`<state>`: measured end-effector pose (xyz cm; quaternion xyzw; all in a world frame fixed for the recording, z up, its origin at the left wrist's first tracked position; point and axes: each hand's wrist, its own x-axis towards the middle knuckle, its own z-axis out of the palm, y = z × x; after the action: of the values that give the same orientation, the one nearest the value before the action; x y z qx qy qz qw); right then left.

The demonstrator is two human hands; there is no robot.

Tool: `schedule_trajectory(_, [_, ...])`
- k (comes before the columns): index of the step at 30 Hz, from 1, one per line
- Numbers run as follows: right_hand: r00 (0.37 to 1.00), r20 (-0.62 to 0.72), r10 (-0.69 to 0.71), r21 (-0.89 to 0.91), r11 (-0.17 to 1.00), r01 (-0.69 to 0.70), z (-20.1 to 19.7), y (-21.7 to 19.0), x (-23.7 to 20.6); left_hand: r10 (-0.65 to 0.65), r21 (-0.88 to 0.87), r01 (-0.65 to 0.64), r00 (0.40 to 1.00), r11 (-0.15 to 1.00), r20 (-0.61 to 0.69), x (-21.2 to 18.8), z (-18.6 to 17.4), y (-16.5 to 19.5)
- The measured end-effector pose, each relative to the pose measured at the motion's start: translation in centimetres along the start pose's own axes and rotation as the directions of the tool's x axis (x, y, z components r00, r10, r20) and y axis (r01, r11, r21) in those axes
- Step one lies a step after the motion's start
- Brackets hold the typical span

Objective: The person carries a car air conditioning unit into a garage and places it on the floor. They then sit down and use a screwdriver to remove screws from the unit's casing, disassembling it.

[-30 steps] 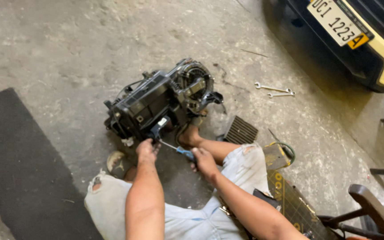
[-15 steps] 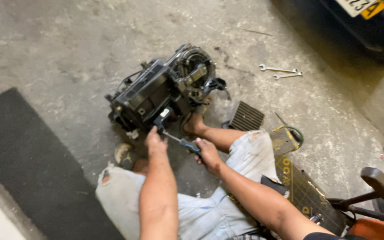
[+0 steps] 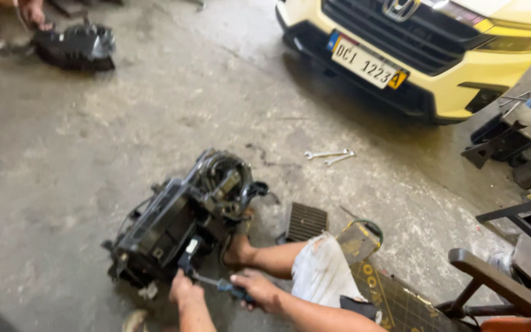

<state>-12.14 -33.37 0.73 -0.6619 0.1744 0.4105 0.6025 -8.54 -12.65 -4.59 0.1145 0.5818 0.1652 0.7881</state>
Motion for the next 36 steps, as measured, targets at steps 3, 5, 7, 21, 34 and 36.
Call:
schedule_trajectory(3, [0.984,0.029,-0.176,-0.314,0.933,0.176,0.3,-0.4,-0.1,-0.056,0.004,0.056,0.997,0.998,-0.045,-0.5,0.3,0.4])
schedule_trajectory(5, [0.730,0.154,-0.665,-0.528,0.569,0.630,0.5,-0.8,-0.2,-0.077,0.005,0.078,0.994,0.997,-0.083,-0.6,0.2,0.6])
schedule_trajectory(7, [0.778,0.173,-0.604,-0.542,0.601,0.587,0.8,-1.2,-0.2,-0.081,-0.048,0.080,0.996,0.996,-0.029,-0.6,-0.2,0.6])
schedule_trajectory(21, [0.936,0.234,0.262,-0.512,0.852,-0.110,5.3,-6.5,6.0,-0.058,-0.283,0.034,0.995,0.959,-0.079,2.5,-0.1,0.0])
schedule_trajectory(34, [0.986,0.156,-0.055,-0.771,0.618,0.156,8.3,-8.4,8.8,0.126,-0.096,-0.150,0.967,0.984,-0.220,2.0,0.6,1.3])
schedule_trajectory(36, [0.983,0.160,-0.088,-0.814,0.552,0.182,8.6,-8.6,9.1,0.162,-0.112,-0.187,0.965,0.976,-0.205,2.1,0.7,1.2])
